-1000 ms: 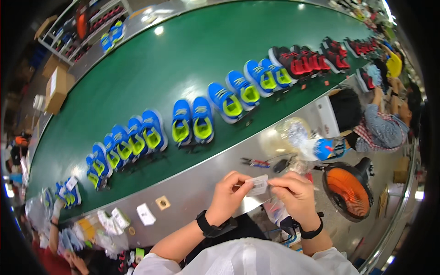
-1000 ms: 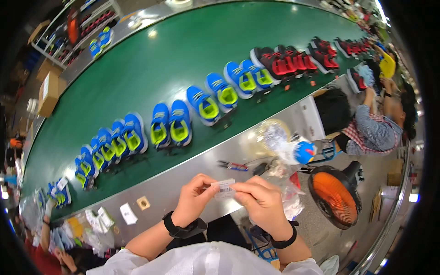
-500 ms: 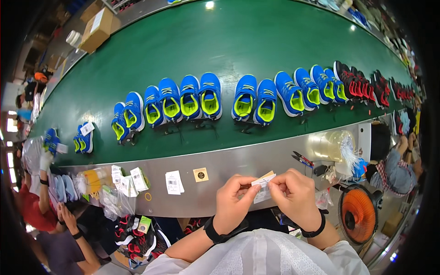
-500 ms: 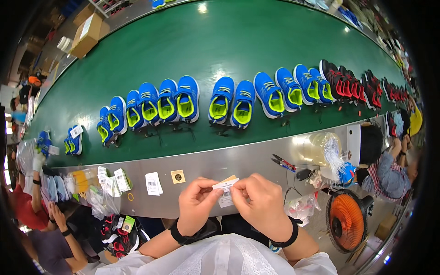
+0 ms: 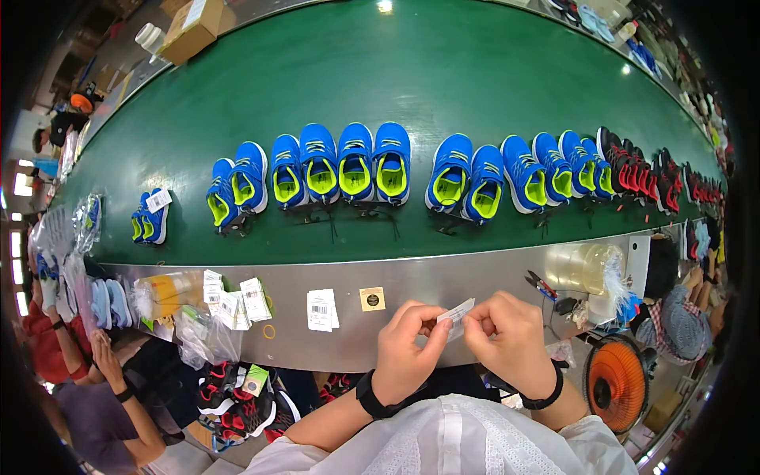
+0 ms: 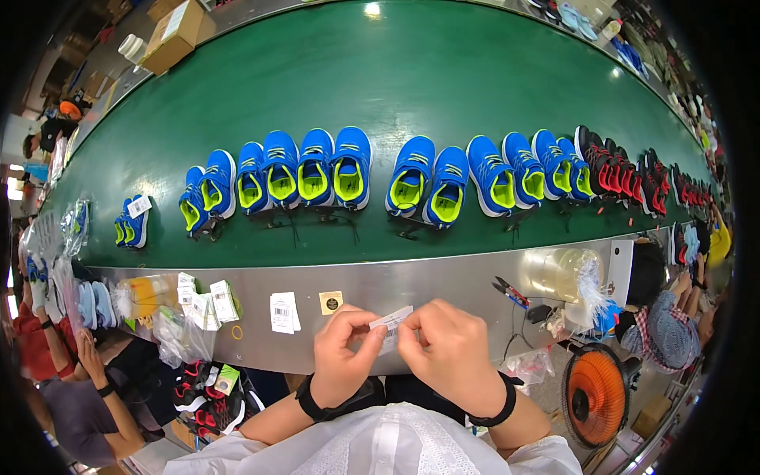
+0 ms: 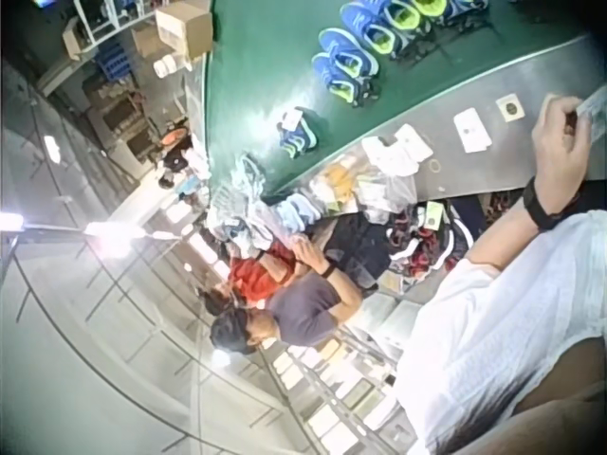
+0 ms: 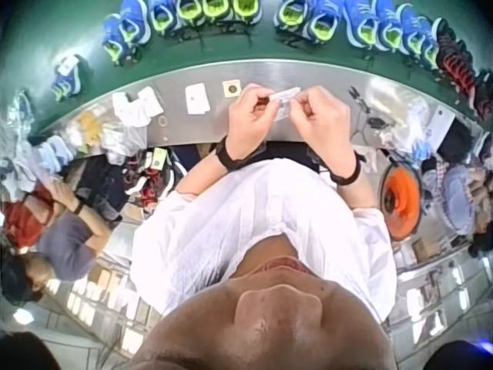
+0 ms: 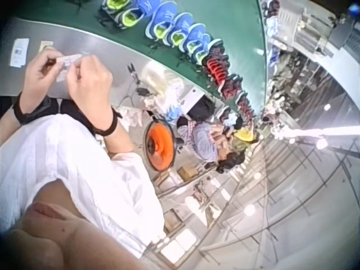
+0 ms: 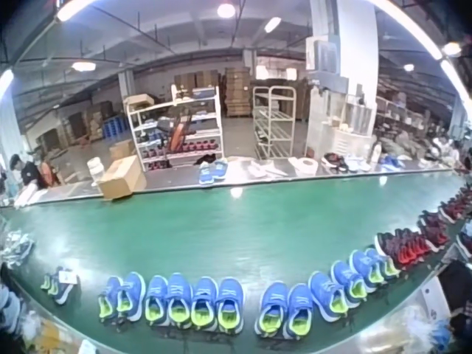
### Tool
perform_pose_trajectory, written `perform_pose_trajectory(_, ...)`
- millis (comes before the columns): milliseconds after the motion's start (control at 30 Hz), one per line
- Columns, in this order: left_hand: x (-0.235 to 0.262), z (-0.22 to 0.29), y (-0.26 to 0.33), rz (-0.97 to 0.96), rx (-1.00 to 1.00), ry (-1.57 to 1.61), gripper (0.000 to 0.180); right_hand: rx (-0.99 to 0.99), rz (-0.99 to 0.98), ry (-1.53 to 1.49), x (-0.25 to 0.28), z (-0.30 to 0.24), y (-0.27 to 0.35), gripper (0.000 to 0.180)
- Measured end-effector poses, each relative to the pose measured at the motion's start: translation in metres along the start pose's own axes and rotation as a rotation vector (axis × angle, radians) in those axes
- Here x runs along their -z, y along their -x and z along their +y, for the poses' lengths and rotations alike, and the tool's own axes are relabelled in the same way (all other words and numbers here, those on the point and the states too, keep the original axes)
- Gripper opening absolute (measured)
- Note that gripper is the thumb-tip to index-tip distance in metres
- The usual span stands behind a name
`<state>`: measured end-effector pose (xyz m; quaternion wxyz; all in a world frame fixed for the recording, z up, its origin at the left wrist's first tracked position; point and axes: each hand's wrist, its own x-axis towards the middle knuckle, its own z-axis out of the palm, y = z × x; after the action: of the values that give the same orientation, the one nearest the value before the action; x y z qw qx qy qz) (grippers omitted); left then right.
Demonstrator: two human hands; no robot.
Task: The person attaches price tags to a series of athletic shoes moving along a conveyor belt. They pick up tags from a pile, align them with the shoes, and secure them to the laces or tongue of each shoe as it passes by. The process is repeated for multiple pairs of shoes in different colors.
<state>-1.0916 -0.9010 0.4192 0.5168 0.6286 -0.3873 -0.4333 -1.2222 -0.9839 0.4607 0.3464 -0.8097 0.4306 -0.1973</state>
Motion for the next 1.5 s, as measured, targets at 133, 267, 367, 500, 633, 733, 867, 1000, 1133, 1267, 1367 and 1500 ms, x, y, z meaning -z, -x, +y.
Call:
perform_pose_trajectory(133, 0.007, -0.003, -0.003, -0.042, -0.215, -0.215, 0.015, 0.010, -0.007, -0.013, -0.005, -0.004, -0.006, 0.013)
perform_pose_trajectory(267, 0.027, 0.005, -0.016, -0.069, -0.227, -0.052, 0.018, -0.038, -0.032, -0.100, -0.015, -0.004, -0.013, 0.010)
perform_pose_trajectory(367, 0.046, 0.003, -0.015, -0.172, -0.106, 0.047, 0.015, -0.102, -0.146, -0.273, -0.018, -0.011, -0.018, 0.008)
perform_pose_trajectory(500, 0.074, -0.001, -0.018, -0.094, 0.009, 0.115, 0.016, 0.003, -0.277, -0.279, -0.041, -0.019, -0.030, 0.010)
perform_pose_trajectory(633, 0.115, 0.006, -0.031, -0.064, -0.134, -0.174, 0.020, 0.144, -0.195, -0.289, -0.072, -0.040, -0.058, 0.016)
perform_pose_trajectory(733, 0.150, 0.013, -0.043, -0.039, -0.261, -0.377, 0.020, 0.164, -0.131, -0.470, -0.104, -0.071, -0.086, 0.020)
perform_pose_trajectory(867, 0.194, 0.027, -0.066, 0.136, -0.281, -0.378, 0.020, -0.181, -0.516, -0.719, -0.117, -0.082, -0.133, 0.012)
perform_pose_trajectory(1000, 0.243, 0.026, -0.120, 0.088, -0.177, -0.280, 0.023, 0.008, -0.416, -0.559, -0.144, -0.092, -0.198, 0.004)
perform_pose_trajectory(1133, 0.328, -0.024, -0.219, 0.182, -0.196, -0.821, 0.006, 0.233, -0.321, -0.104, -0.174, -0.088, -0.288, 0.008)
perform_pose_trajectory(1267, 0.365, -0.096, -0.274, -0.177, -0.023, -1.062, 0.010, 0.234, -0.544, 0.188, -0.237, -0.085, -0.340, 0.012)
perform_pose_trajectory(1367, 0.367, -0.103, -0.290, -0.345, 0.144, -1.010, 0.009, 0.157, -0.586, 0.222, -0.269, -0.081, -0.363, 0.014)
perform_pose_trajectory(1500, 0.379, -0.108, -0.302, -0.515, 0.283, -0.936, 0.009, 0.107, -0.583, 0.319, -0.305, -0.085, -0.372, 0.013)
